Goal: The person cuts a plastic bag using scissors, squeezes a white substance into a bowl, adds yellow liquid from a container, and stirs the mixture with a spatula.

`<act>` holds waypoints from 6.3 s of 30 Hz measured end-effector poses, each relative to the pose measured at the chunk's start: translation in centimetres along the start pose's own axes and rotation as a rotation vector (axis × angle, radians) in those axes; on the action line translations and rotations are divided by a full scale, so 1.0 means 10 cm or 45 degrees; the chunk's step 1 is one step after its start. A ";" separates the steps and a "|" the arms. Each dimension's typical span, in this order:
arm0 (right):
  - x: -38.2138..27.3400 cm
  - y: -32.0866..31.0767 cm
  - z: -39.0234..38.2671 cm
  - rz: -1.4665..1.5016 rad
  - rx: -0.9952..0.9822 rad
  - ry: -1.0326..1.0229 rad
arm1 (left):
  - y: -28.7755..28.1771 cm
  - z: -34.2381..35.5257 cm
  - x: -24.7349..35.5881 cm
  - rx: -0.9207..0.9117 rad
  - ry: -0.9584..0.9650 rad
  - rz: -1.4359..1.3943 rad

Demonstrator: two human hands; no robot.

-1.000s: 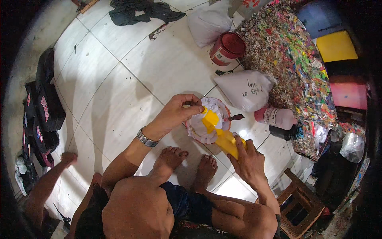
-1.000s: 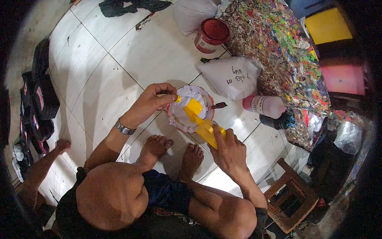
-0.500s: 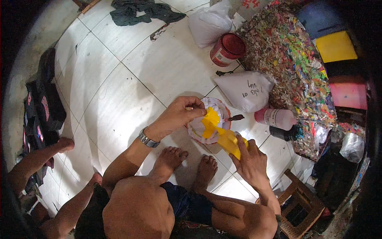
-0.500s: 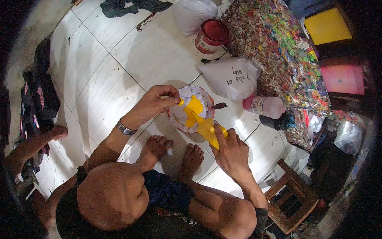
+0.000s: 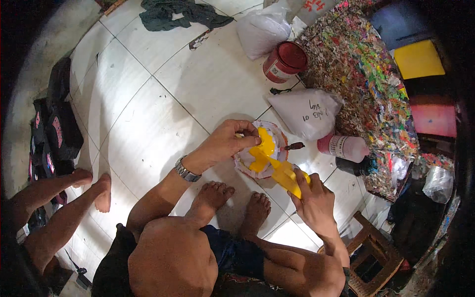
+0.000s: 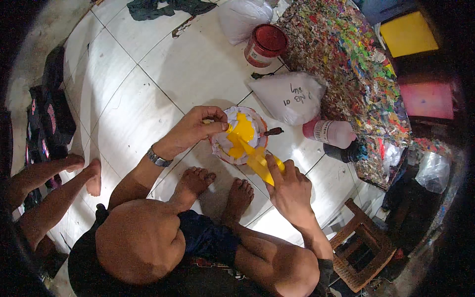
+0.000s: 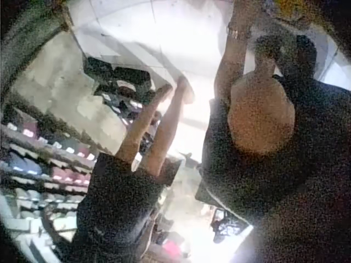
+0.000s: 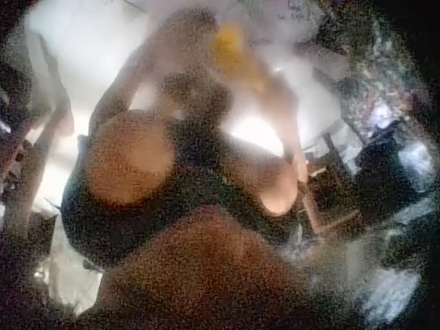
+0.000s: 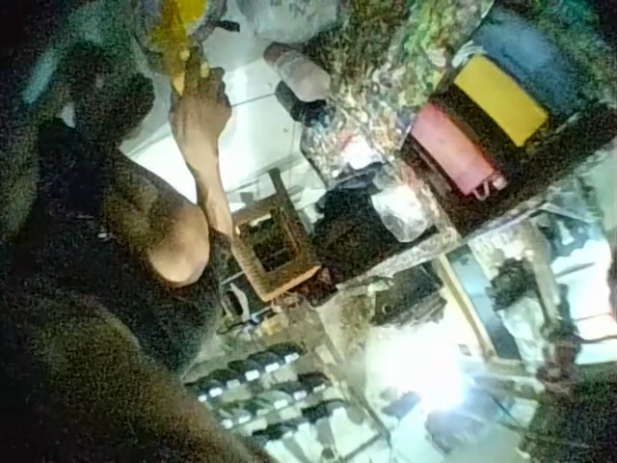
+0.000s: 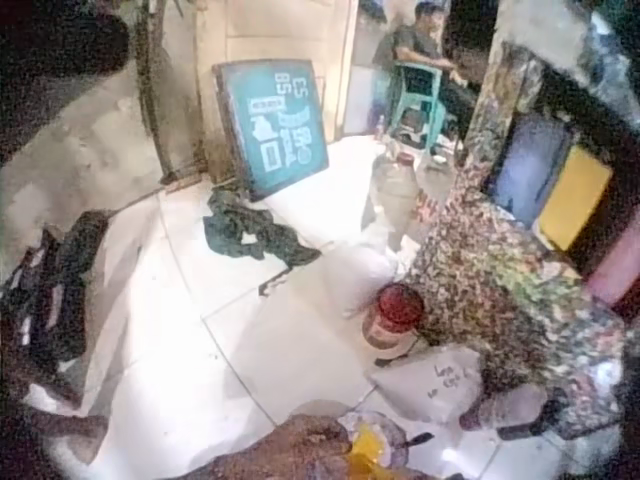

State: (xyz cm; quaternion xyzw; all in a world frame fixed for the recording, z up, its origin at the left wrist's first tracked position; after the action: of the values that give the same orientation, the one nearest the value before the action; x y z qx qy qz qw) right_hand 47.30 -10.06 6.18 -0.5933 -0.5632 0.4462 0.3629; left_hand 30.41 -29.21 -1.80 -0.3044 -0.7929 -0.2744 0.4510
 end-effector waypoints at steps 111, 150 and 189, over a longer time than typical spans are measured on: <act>0.90 1.37 -0.25 0.898 1.224 0.549 | 1.69 0.49 1.05 -0.962 0.411 0.176; 0.30 0.16 -0.22 0.728 1.538 0.068 | 0.69 2.35 1.59 1.276 1.376 0.962; 0.48 -0.62 0.17 0.670 0.755 -0.120 | 1.35 -0.04 0.85 -0.415 1.157 1.759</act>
State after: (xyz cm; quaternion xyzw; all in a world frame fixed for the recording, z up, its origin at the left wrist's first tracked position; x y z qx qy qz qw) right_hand 43.41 -4.74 10.79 -0.5658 -0.2548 0.6938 0.3654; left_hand 36.98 -18.53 8.02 -0.6424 -0.1201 -0.1435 0.7432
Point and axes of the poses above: each hand's wrist, its own z-axis towards the middle knuckle, its own y-axis out of the palm, x = y × z, the point moved 3 cm from there along z, towards the middle knuckle, and after that the axes turned 2 degrees about -y, right-handed, at the moved point
